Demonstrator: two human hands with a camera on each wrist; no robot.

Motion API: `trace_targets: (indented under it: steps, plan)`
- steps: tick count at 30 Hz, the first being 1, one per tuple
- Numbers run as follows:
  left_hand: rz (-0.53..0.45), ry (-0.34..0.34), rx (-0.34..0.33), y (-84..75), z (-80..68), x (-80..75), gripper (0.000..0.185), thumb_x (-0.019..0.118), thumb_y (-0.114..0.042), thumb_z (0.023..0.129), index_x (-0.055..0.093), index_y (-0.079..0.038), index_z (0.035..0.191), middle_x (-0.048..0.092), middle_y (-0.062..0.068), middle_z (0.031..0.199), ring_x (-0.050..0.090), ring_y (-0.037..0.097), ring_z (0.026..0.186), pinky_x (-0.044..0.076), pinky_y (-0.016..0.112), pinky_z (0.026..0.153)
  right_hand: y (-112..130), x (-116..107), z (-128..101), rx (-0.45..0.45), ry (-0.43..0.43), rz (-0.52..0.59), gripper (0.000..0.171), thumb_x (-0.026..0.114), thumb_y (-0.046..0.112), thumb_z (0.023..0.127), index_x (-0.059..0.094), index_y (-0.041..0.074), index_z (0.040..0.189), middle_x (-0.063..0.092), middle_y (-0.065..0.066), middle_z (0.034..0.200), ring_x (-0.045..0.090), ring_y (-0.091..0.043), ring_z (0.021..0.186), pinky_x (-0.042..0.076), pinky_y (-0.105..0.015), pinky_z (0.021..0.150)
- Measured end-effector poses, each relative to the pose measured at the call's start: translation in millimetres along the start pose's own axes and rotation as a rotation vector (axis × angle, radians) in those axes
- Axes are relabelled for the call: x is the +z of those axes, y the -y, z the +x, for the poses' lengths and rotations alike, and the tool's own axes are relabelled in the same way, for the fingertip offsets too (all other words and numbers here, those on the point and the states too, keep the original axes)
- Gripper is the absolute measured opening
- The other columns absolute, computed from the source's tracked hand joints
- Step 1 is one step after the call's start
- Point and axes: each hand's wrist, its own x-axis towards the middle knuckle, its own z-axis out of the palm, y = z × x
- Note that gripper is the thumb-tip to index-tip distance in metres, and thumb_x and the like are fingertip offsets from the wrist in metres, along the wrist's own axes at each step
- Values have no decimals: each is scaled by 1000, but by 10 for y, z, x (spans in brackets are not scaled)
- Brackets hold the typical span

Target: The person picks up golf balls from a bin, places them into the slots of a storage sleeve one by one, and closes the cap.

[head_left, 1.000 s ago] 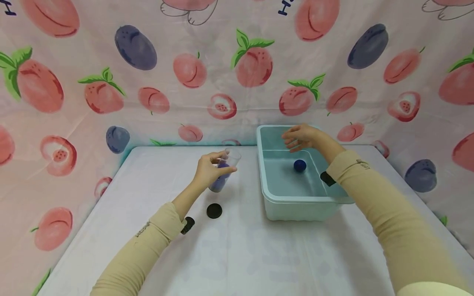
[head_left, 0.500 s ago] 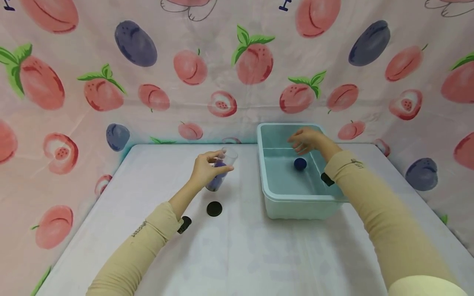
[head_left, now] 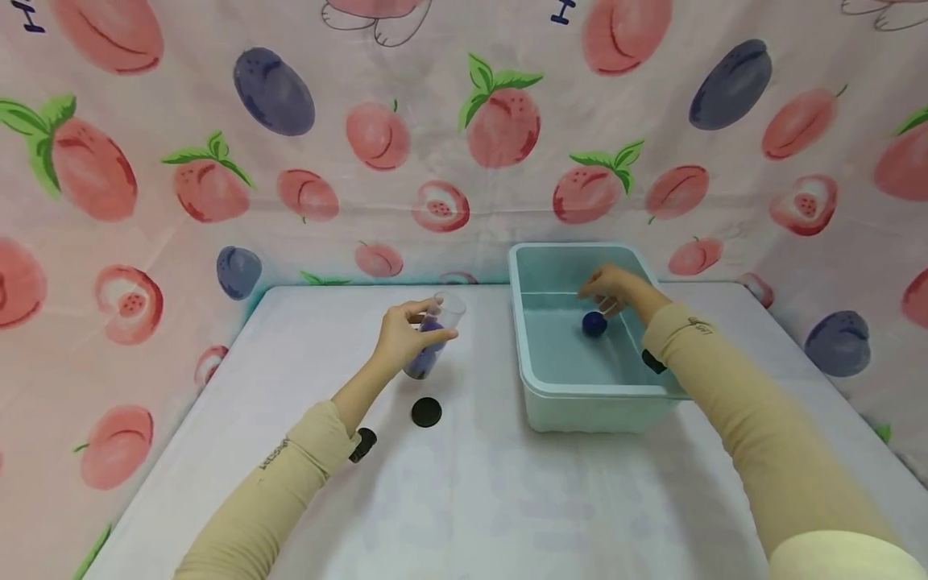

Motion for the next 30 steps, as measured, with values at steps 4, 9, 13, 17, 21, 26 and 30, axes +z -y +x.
trace_targets:
  steps: [4,9,13,17,21,26,30]
  plan:
    - [-4,-1,4,-21,1,-3,60,81,-22,74,59,-12,129,59,9,129,56,30,117,52,45,89,-65,-7,56,29,-2,-6,55,47,17,96,29,-12,139,30,-38,140,38,-50,127,44,-50,101]
    - [8,-5,-7,-20,3,3,61,81,-22,74,58,-13,130,58,9,130,55,30,118,52,45,89,-119,23,109,18,-51,-23,52,51,13,94,34,-13,136,32,-37,140,38,-50,127,44,-51,100]
    - [17,-2,-24,-8,6,32,62,81,-23,74,58,-12,130,57,9,133,55,30,118,52,45,90,-162,39,150,18,-85,-63,53,52,13,92,35,-14,135,35,-37,136,40,-51,124,44,-52,100]
    - [15,1,-31,-11,14,68,60,81,-23,74,60,-12,128,56,9,133,55,30,119,50,47,92,-195,55,197,54,-85,-98,58,54,14,92,31,-14,137,36,-37,135,42,-50,122,44,-51,100]
    - [5,12,-38,-18,19,89,61,81,-23,73,59,-14,129,58,8,131,54,29,119,51,47,92,-219,88,267,87,-80,-137,62,55,14,92,27,-15,138,35,-38,136,45,-49,120,45,-51,98]
    - [10,16,-26,-30,21,93,64,82,-23,73,57,-13,131,57,8,131,55,28,119,52,45,90,-414,70,655,105,-67,-232,65,58,20,91,29,-14,138,38,-35,134,50,-48,112,50,-51,90]
    - [16,12,-13,-32,19,95,63,82,-22,73,57,-12,130,58,8,131,56,28,117,53,44,88,-820,-19,1336,94,-51,-242,61,68,26,85,45,-8,129,49,-31,122,59,-44,94,56,-48,75]
